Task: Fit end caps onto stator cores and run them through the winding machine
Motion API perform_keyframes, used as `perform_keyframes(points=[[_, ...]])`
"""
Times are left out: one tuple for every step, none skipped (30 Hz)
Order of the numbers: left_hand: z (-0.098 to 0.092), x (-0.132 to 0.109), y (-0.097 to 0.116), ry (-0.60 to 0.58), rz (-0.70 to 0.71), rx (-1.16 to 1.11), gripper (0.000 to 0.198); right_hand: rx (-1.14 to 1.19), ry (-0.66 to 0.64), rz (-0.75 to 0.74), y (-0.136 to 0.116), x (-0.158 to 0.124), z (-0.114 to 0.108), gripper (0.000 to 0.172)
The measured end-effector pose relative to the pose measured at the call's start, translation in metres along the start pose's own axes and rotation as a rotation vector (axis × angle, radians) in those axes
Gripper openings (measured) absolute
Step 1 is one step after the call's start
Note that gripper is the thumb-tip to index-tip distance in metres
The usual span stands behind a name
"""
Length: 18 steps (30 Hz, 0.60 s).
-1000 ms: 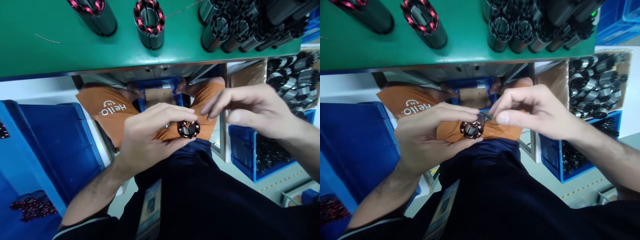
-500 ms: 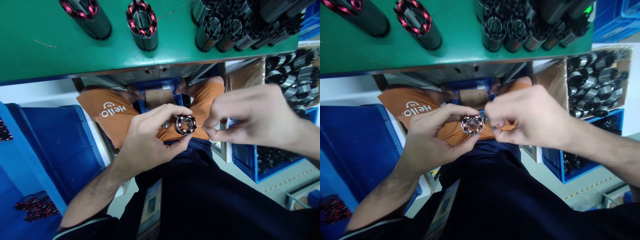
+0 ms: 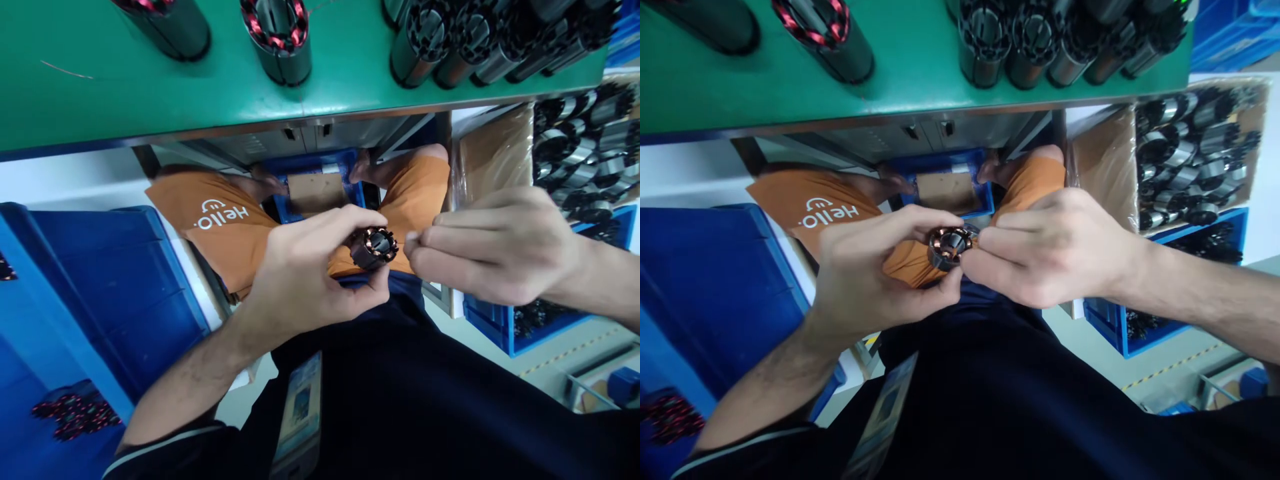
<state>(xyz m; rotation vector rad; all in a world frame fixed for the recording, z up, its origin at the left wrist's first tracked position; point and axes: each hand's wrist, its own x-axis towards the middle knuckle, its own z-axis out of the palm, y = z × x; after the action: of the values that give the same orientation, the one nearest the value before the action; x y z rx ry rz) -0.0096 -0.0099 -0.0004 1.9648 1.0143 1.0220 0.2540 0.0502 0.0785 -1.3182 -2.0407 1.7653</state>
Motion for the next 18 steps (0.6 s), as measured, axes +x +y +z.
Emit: perform_keyframes(points=[[0.000, 0.001, -0.001, 0.009, -0.023, -0.046, 0.038, -0.047, 0.027, -0.009, -0.003, -0.002, -0.005, 0.039], [0.000, 0.001, -0.002, 0.030, -0.013, -0.066, 0.038, -0.077, 0.047, -0.012, -0.004, -0.004, -0.011, 0.038], [-0.001, 0.001, -0.004, 0.064, 0.018, -0.064, 0.036, -0.072, 0.050, -0.005, -0.002, -0.004, -0.017, 0.038], [-0.001, 0.000, -0.006, 0.105, 0.047, -0.051, 0.032, -0.020, 0.033, 0.020, 0.001, -0.004, -0.022, 0.039], [-0.002, -0.001, -0.009, 0.147, 0.083, -0.039, 0.028, 0.078, -0.017, 0.068, 0.005, -0.003, -0.025, 0.041], [-0.002, -0.002, -0.011, 0.186, 0.144, -0.027, 0.024, 0.205, -0.096, 0.136, 0.011, -0.001, -0.026, 0.046], [-0.003, -0.003, -0.012, 0.213, 0.220, -0.002, 0.023, 0.324, -0.183, 0.210, 0.016, 0.002, -0.024, 0.050], [-0.004, -0.004, -0.013, 0.217, 0.314, 0.043, 0.025, 0.415, -0.266, 0.277, 0.021, 0.004, -0.020, 0.052], [-0.005, -0.004, -0.013, 0.200, 0.409, 0.106, 0.027, 0.471, -0.326, 0.324, 0.024, 0.006, -0.015, 0.053], [-0.005, -0.003, -0.012, 0.171, 0.478, 0.178, 0.028, 0.489, -0.350, 0.335, 0.025, 0.008, -0.008, 0.052], [-0.006, -0.003, -0.010, 0.146, 0.498, 0.235, 0.029, 0.447, -0.319, 0.306, 0.024, 0.008, -0.002, 0.050], [-0.007, -0.002, -0.008, 0.129, 0.455, 0.266, 0.029, 0.358, -0.239, 0.248, 0.022, 0.008, 0.003, 0.050], [-0.007, -0.001, -0.006, 0.109, 0.359, 0.266, 0.030, 0.246, -0.141, 0.178, 0.017, 0.006, 0.006, 0.051], [-0.007, -0.001, -0.004, 0.081, 0.246, 0.240, 0.031, 0.131, -0.047, 0.116, 0.012, 0.003, 0.007, 0.051], [-0.007, 0.000, -0.003, 0.056, 0.140, 0.195, 0.033, 0.026, 0.039, 0.066, 0.006, 0.000, 0.005, 0.051], [-0.007, 0.001, -0.003, 0.030, 0.061, 0.145, 0.034, -0.057, 0.104, 0.025, 0.001, -0.003, 0.001, 0.051], [-0.007, 0.000, -0.004, 0.016, 0.023, 0.097, 0.035, -0.100, 0.138, -0.005, -0.002, -0.005, -0.005, 0.050], [-0.006, 0.000, -0.006, 0.026, 0.019, 0.060, 0.035, -0.094, 0.143, -0.024, -0.004, -0.007, -0.011, 0.047]])
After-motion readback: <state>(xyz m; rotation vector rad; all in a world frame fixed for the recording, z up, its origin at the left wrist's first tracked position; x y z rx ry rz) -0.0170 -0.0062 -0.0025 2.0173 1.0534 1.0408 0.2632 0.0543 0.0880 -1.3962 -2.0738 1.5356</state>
